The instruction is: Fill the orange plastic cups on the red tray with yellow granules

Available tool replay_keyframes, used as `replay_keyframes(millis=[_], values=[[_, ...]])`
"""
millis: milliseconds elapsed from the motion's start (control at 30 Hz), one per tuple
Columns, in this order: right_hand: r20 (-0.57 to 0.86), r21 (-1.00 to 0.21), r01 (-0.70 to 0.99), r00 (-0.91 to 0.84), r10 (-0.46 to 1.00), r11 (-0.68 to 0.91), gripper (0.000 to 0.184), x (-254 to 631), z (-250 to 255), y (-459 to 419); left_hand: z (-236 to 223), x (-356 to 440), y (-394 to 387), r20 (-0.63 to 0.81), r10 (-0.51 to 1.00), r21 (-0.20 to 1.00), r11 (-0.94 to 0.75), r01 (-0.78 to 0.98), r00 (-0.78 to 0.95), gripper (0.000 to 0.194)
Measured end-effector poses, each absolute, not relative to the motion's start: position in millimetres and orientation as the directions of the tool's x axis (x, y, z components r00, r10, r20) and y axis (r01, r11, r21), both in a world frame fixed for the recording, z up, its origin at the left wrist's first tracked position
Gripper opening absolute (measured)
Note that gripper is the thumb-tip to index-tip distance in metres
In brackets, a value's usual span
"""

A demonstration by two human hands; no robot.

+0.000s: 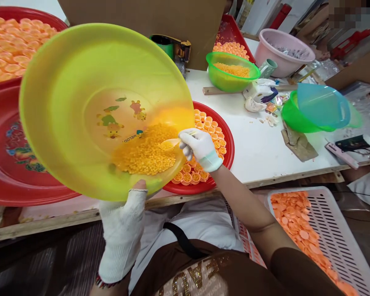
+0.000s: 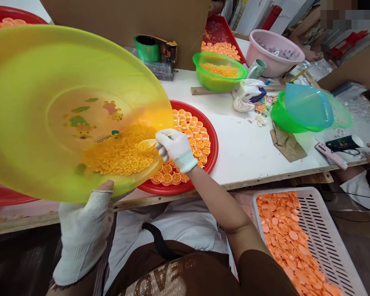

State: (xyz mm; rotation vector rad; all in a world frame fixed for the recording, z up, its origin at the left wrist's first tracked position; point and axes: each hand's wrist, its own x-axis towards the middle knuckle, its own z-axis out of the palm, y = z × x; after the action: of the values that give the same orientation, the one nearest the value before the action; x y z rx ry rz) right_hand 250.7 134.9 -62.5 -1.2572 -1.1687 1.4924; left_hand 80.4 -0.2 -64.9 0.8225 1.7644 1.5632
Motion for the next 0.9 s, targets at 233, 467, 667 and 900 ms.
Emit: replay_keyframes(millis=[233,467,667,900], values=[[-0.198,-0.977,-0.073,-0.017,0.98,-0.199,0.018,297.0,-64.7,143.8,-60.5,69.6,1.4,0.026,0.72,0.992,0.07,0.11,-0.694,0.049],[0.136,-0.933,0.342,0.041,0.99,0.114,0.016,312.7,-92.5,139.5,-49.8,62.3,0.3,0.026,0.723,0.979,0.122,0.165,-0.69,0.043],[0.429,-0.747,0.527,-0.084,0.899,0.406,0.019,309.2,-88.2,130.9,-48.7,66.9,0.9,0.038,0.746,0.98,0.101,0.17,-0.665,0.039],[0.171,-0.927,0.333,-0.029,0.985,0.171,0.014,271.3,-62.2,128.3,-63.0,82.5,5.7,0.012,0.787,0.993,0.061,0.096,-0.617,0.039]])
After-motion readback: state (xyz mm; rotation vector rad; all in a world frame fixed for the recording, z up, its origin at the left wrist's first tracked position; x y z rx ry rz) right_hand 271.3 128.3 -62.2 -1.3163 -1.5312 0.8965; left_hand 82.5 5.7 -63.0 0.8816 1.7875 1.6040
